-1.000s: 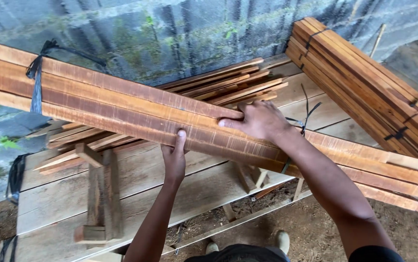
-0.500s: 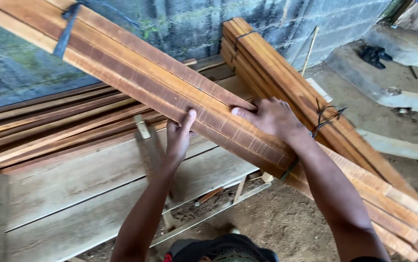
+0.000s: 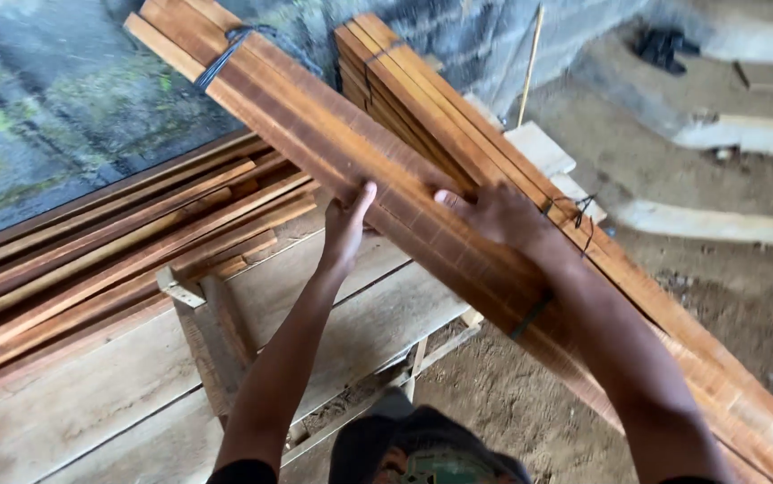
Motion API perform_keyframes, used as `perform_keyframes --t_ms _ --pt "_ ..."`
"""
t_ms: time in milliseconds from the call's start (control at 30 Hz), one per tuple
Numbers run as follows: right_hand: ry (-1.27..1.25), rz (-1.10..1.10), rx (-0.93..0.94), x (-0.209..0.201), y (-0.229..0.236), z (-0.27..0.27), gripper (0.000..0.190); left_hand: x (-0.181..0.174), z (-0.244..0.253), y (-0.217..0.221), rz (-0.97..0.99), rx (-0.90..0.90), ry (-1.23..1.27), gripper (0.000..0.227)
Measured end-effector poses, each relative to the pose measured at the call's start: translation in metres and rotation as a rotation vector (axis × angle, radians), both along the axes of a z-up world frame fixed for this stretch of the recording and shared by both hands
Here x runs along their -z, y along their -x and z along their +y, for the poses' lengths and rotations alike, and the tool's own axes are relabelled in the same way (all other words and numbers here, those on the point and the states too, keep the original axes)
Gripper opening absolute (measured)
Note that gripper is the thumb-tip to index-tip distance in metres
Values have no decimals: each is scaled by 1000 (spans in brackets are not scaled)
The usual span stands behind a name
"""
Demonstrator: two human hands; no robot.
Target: Bundling long wooden slats together using black tie-strips on a wooden workbench.
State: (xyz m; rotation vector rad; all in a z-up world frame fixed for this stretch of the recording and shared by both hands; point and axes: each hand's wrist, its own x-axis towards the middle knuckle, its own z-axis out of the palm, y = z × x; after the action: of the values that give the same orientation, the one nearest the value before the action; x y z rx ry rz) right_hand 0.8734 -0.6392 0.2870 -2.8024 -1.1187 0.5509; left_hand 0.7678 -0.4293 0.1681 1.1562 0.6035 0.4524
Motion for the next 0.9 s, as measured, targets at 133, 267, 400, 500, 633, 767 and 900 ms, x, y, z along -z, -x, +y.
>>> perform_keyframes --t_ms 133,267,400,500,633,767,900 --pt "-43 142 363 -44 -2 7 85 13 -1 -57 22 28 86 89" --pt "-60 136 438 38 -86 -22 90 144 28 -147 74 69 63 90" --pt "-85 181 486 53 -120 -39 89 141 10 -186 109 121 62 84" --pt "-86 210 518 83 -145 -61 91 150 -10 -210 130 160 61 82" --pt "-65 228 534 80 -163 -76 97 148 -32 -238 169 186 37 83" --pt "-59 198 561 74 -188 -88 89 116 -43 -256 176 212 -44 81" --pt "-76 38 442 75 -218 -92 73 29 -34 -235 487 364 -714 95"
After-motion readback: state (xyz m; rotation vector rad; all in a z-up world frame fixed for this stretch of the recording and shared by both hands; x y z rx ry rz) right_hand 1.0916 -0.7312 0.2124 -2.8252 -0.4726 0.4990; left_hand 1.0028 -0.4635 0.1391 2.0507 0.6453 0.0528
